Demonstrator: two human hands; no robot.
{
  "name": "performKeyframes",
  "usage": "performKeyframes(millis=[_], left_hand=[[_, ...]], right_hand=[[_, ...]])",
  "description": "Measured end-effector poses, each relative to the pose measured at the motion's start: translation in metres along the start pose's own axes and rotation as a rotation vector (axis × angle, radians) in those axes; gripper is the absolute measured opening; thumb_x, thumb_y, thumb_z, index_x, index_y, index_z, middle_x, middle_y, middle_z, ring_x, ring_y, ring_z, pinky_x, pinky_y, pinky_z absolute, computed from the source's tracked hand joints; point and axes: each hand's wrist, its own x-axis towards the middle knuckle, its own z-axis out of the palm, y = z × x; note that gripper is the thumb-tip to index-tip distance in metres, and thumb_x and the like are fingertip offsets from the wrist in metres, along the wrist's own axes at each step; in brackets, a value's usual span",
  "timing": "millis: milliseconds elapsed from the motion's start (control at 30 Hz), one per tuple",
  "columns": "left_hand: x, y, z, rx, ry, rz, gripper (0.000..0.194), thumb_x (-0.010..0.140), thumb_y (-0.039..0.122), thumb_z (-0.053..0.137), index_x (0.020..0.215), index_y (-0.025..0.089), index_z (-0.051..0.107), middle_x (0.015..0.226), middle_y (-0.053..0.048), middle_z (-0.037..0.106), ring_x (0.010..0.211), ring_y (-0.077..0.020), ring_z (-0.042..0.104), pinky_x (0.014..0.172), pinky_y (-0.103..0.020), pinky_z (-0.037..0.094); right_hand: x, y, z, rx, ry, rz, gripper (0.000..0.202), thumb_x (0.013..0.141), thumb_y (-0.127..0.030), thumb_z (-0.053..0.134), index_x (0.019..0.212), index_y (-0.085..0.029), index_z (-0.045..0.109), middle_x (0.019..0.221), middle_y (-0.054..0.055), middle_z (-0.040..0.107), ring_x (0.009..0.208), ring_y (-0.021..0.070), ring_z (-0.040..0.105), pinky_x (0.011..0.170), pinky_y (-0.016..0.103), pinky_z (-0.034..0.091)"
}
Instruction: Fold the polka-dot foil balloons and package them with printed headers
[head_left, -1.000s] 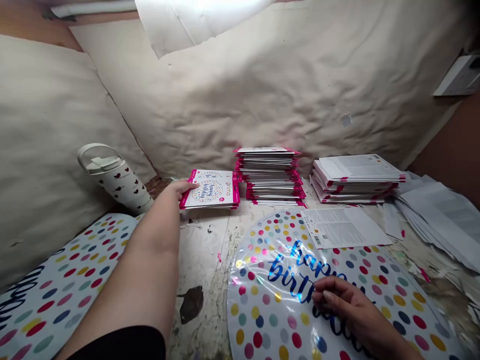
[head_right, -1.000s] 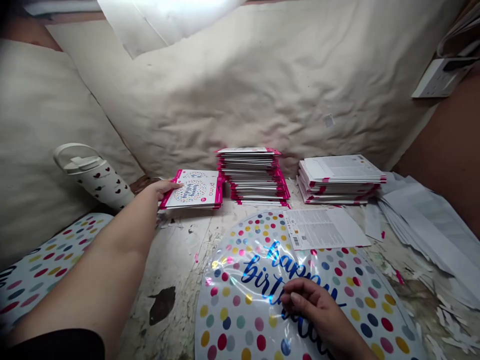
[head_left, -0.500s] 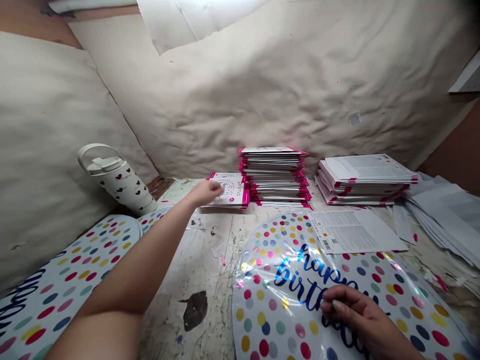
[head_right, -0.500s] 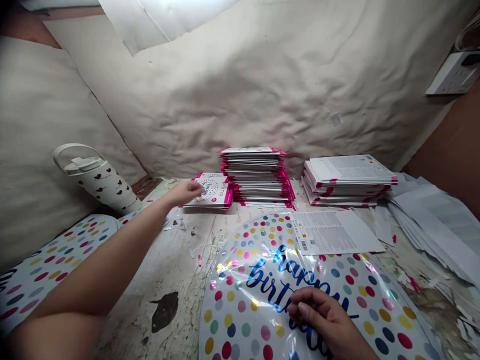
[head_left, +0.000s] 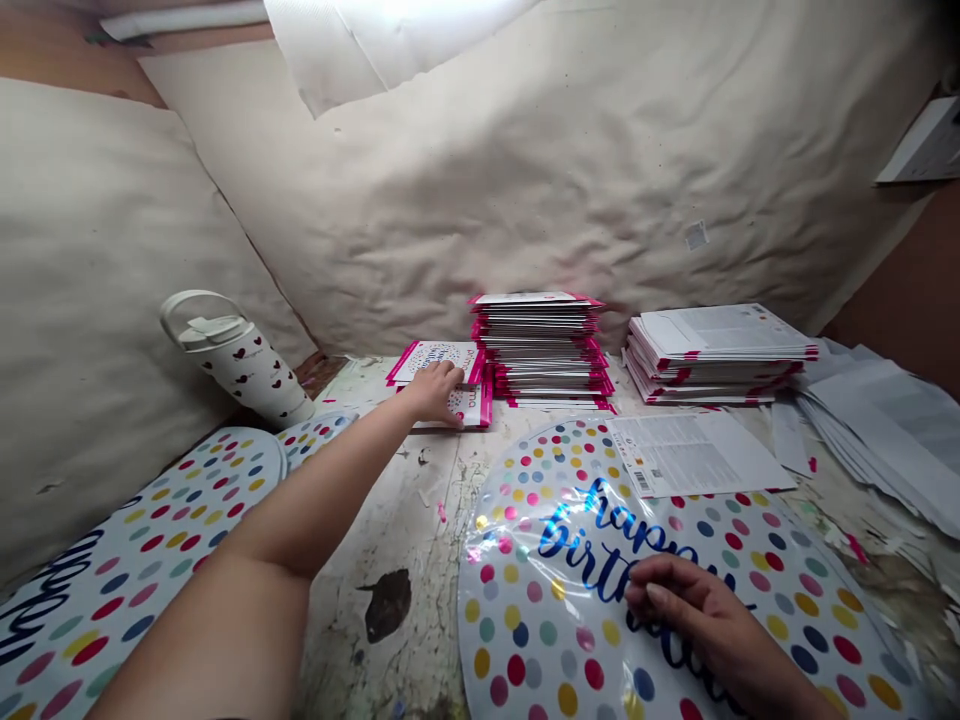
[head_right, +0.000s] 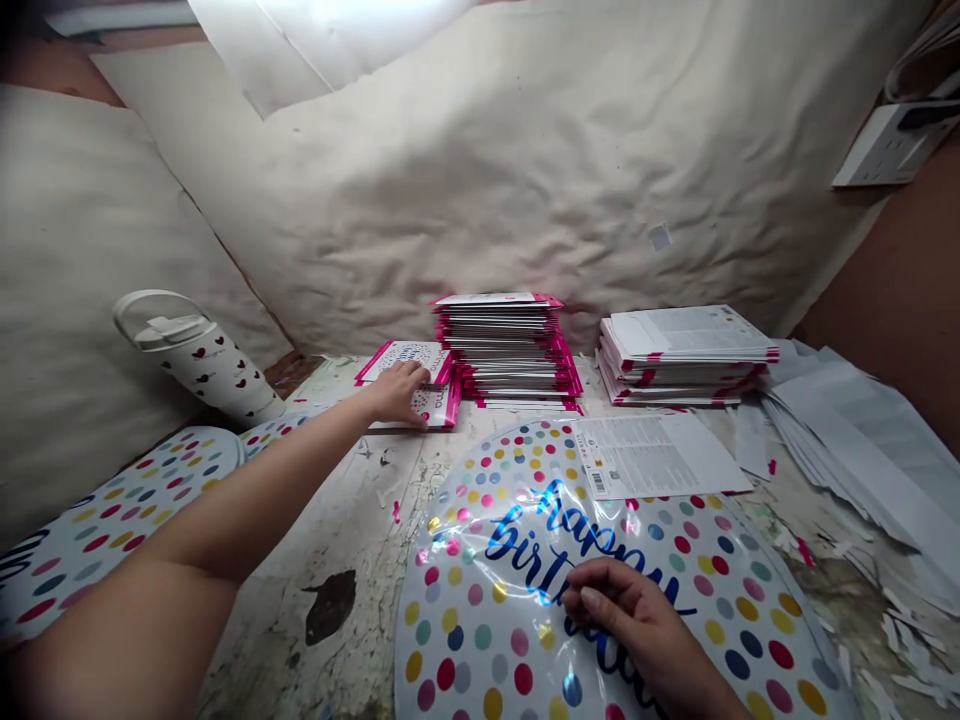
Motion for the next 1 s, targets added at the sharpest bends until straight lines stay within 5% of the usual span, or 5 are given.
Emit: performKeyframes(millis=[167,367,600,833,1000], left_hand=[[-0.01,-0.009,0.015,0.185,-0.164,-0.039,0.132,0.04,0.049,0.08,0.145,0.026,0.003,0.151,-0.018,0.0,0.133,-0.0477,0.004,0.097,-0.061,0.023],[0.01,-0.026,0.004,0.214,-0.043,0.02,0.091,0.061,0.025,0.071,0.141,0.024,0.026,0.149,-0.015,0.02,0.131,-0.0362,0.026,0.101,-0.046,0.027],[0.044,-0.043,-0.01,0.12,0.096,-0.031,0.049,0.07,0.03,0.066,0.118,0.029,0.056,0.125,-0.01,0.054,0.122,-0.031,0.039,0.101,-0.037,0.027],[0.02,-0.033,-0.002,-0.206,0.191,-0.032,0.083,0.046,0.033,0.082,0.123,0.027,0.052,0.145,-0.008,0.032,0.134,-0.0333,0.019,0.109,-0.041,0.013],[0.023,-0.017,0.001,-0.643,0.41,-0.206,0.07,0.078,0.058,0.049,0.135,0.02,0.037,0.145,-0.012,0.03,0.132,-0.0287,0.029,0.103,-0.036,0.029]], right_hand=[[-0.001,-0.001,0.004,-0.015,0.04,-0.021,0.031,0.065,-0.043,0.074,0.083,-0.019,0.069,0.085,0.005,0.067,0.084,0.0194,0.062,0.082,0.032,0.047],[-0.001,-0.002,0.005,-0.04,0.056,-0.022,0.032,0.065,-0.045,0.073,0.083,-0.019,0.068,0.083,0.005,0.067,0.083,0.0203,0.062,0.081,0.034,0.048],[0.0,0.001,0.004,-0.064,0.066,-0.021,0.035,0.064,-0.048,0.072,0.084,-0.019,0.068,0.083,0.006,0.067,0.082,0.0202,0.063,0.081,0.033,0.048],[0.0,0.001,0.004,-0.054,0.09,-0.011,0.036,0.064,-0.049,0.072,0.083,-0.019,0.068,0.082,0.006,0.068,0.08,0.0195,0.062,0.079,0.032,0.048],[-0.002,0.005,0.007,-0.057,0.094,-0.017,0.039,0.063,-0.051,0.072,0.084,-0.018,0.067,0.084,0.006,0.067,0.083,0.0206,0.062,0.08,0.033,0.048]])
